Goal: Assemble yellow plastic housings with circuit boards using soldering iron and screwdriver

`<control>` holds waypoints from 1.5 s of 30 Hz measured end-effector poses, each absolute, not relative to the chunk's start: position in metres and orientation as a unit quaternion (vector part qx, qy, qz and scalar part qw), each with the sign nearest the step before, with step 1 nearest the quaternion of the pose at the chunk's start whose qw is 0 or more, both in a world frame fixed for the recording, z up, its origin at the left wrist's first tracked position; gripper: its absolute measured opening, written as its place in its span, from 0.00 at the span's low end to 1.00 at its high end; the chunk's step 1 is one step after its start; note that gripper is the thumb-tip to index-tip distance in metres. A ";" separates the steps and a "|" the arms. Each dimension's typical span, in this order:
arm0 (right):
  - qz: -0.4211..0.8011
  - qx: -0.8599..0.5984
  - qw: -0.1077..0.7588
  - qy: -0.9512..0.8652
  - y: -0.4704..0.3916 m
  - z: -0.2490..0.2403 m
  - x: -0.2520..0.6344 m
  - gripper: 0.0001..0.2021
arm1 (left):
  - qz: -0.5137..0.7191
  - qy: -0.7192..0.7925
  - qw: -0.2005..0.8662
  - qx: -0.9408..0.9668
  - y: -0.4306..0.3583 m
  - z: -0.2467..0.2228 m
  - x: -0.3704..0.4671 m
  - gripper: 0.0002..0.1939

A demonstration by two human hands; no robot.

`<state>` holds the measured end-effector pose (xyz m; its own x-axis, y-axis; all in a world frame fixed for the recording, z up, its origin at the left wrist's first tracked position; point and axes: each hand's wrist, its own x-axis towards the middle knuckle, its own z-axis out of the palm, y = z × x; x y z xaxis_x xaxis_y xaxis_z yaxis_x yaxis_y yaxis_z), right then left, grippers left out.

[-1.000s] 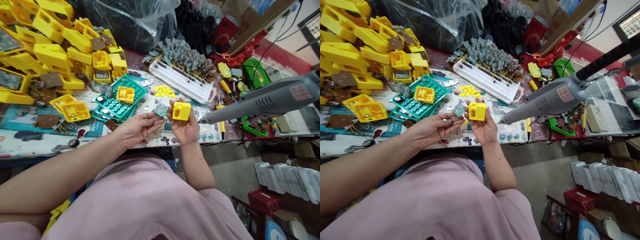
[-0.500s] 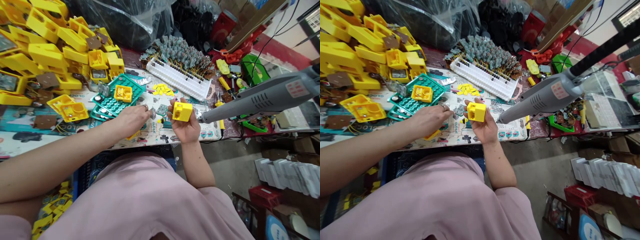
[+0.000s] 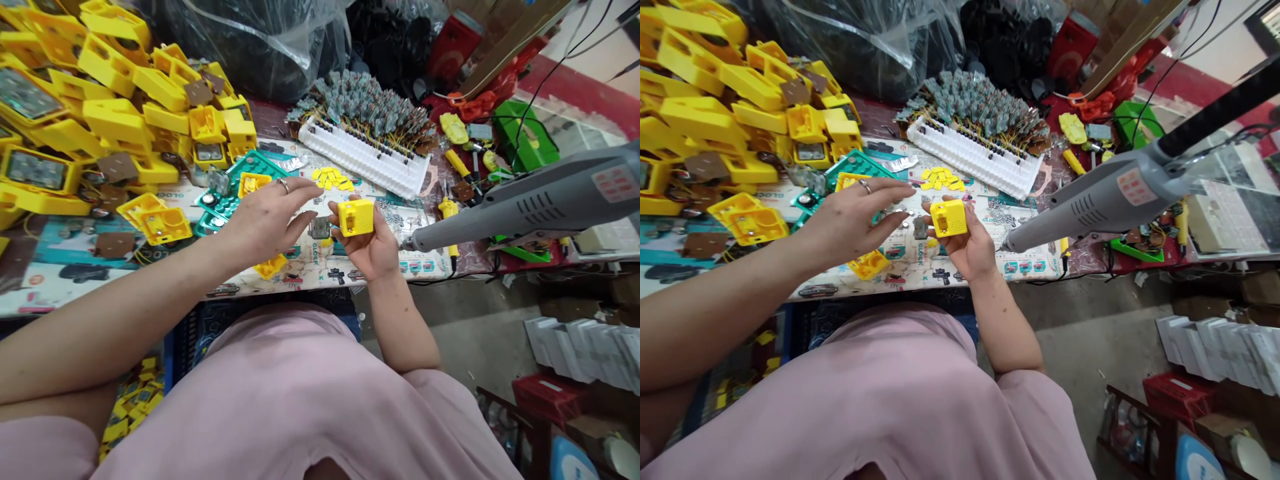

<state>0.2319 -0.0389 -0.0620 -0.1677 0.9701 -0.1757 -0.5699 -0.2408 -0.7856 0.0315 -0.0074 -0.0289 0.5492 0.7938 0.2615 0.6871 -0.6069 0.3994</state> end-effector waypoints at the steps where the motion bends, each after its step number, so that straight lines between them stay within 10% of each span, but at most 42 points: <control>1: 0.714 -0.344 0.537 -0.288 -0.038 -0.061 0.231 0.17 | 0.243 0.413 0.157 0.864 -0.006 -0.027 0.031 0.21; 13: 0.704 -0.355 0.541 -0.292 -0.033 -0.050 0.222 0.13 | 0.197 0.274 0.535 0.774 0.002 -0.047 0.042 0.38; 23: 0.679 -0.380 0.537 -0.326 -0.033 -0.049 0.224 0.15 | 0.153 0.368 0.425 0.813 0.007 -0.033 0.040 0.21; 32: 0.441 -0.414 0.410 -0.682 -0.064 -0.074 0.239 0.23 | 0.077 0.282 0.043 0.955 0.004 -0.049 0.030 0.17; 38: 0.296 -0.424 0.316 -0.795 -0.084 -0.092 0.257 0.35 | -0.007 0.293 0.092 0.952 -0.010 -0.049 0.028 0.16; 45: 0.201 -0.513 0.360 -0.753 -0.097 -0.087 0.248 0.21 | 0.016 0.336 0.111 0.935 -0.015 -0.042 0.040 0.21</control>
